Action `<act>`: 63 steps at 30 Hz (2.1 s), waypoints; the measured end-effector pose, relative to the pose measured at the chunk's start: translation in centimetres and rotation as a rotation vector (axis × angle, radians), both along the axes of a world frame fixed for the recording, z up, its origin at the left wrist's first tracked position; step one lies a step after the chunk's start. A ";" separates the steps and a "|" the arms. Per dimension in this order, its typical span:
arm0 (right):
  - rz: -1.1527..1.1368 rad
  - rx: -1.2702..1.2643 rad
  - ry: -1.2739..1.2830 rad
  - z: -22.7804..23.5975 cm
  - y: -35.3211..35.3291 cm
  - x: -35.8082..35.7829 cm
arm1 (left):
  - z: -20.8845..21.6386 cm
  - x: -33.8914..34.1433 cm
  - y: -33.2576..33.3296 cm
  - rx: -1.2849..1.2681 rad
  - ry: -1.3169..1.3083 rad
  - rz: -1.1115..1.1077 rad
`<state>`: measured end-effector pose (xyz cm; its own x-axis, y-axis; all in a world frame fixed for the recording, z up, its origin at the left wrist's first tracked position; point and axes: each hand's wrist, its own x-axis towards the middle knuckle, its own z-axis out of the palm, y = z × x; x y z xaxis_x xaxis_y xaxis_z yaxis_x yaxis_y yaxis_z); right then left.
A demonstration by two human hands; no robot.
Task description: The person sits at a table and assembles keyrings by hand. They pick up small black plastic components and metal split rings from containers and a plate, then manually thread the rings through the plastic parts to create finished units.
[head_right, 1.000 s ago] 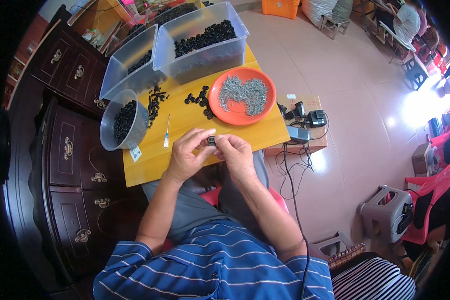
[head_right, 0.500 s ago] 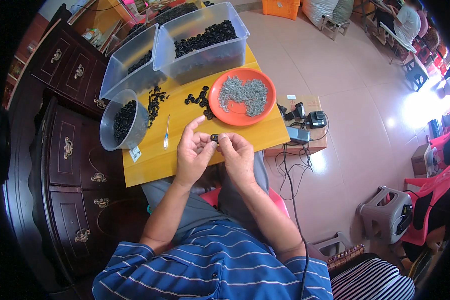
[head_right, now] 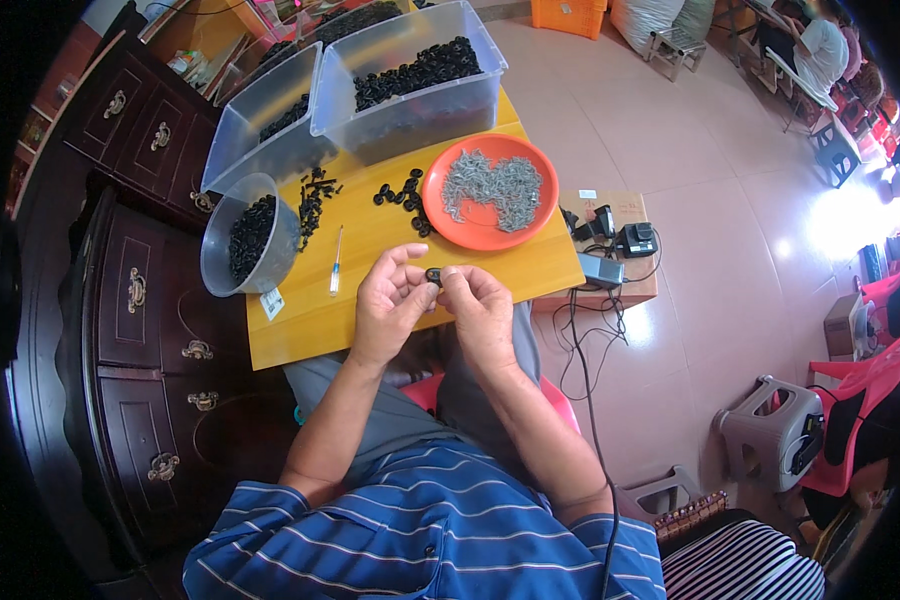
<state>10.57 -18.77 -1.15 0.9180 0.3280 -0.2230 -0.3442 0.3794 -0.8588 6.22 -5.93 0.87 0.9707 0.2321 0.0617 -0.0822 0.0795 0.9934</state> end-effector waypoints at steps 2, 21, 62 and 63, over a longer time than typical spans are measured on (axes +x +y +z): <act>-0.004 0.019 0.038 -0.1 -0.1 0.1 | 0.0 0.0 0.1 0.063 -0.029 -0.004; 0.049 0.045 0.039 -0.1 -0.2 0.2 | 1.3 0.7 1.3 0.917 -0.297 0.054; -0.017 0.053 -0.117 -2.7 1.1 0.1 | 2.0 1.1 0.8 0.888 -0.288 0.002; -0.015 0.048 -0.118 -2.3 1.0 0.1 | 2.3 1.0 0.7 0.874 -0.286 0.003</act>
